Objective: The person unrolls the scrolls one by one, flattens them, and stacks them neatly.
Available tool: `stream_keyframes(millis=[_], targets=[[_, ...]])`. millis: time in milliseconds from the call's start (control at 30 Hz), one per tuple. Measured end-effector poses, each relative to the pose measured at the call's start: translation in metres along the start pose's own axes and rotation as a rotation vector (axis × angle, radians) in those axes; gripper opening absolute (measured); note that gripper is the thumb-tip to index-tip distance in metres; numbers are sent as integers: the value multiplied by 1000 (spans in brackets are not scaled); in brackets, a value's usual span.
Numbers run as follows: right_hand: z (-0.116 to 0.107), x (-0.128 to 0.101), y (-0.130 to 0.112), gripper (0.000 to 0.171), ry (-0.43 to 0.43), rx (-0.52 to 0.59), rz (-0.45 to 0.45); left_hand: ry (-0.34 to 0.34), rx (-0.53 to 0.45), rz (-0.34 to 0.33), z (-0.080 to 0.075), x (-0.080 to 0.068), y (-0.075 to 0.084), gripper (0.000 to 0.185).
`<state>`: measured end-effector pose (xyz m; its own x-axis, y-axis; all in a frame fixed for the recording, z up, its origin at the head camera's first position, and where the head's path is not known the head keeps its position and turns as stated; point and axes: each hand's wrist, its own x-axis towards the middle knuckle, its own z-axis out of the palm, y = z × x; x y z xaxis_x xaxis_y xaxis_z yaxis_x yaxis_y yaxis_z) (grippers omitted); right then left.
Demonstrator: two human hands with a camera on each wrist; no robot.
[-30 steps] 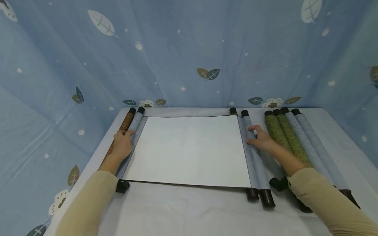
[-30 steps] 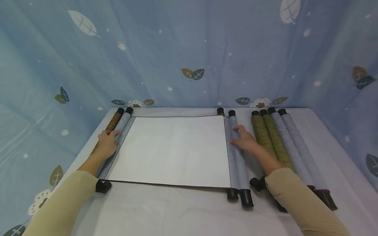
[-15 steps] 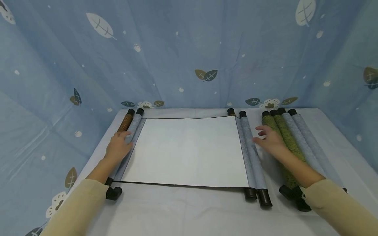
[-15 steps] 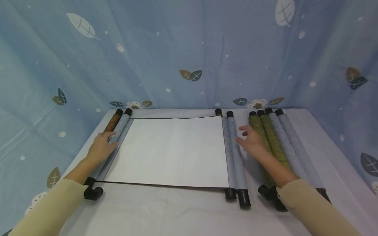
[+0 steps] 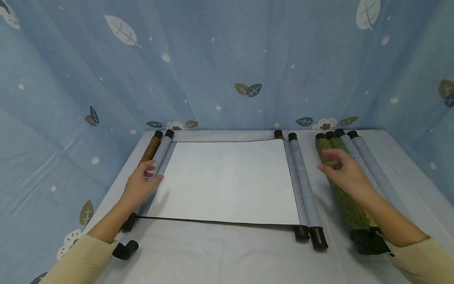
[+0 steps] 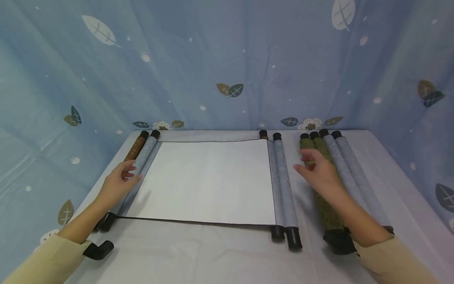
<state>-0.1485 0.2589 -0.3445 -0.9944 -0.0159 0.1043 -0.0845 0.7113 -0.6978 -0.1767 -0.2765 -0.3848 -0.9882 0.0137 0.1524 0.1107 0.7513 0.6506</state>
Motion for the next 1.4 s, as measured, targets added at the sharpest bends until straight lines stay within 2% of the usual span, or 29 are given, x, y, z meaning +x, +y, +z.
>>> stream_keyframes(millis=[167,300,433,733,967,1067,1300,1400], targets=[[-11,-11,3,56,38,-25,-31,-51,-72,-49,-1,-10,12,67],[-15,-15,8,57,55,-34,-31,-75,-70,-52,3,-11,22,67],[-19,-17,13,59,72,-36,-20,-76,-45,-17,9,-11,32,67],[-30,-17,24,66,59,-61,40,-60,-71,26,14,-18,47,67],[-39,-16,35,66,64,-100,35,-46,-135,97,19,-20,64,72],[-42,-16,39,68,72,-111,61,-39,-171,137,24,-20,73,75],[-49,-19,44,73,62,-153,64,-61,-231,182,35,-21,96,79],[-52,-17,54,76,83,-188,77,-71,-239,208,39,-20,108,80]])
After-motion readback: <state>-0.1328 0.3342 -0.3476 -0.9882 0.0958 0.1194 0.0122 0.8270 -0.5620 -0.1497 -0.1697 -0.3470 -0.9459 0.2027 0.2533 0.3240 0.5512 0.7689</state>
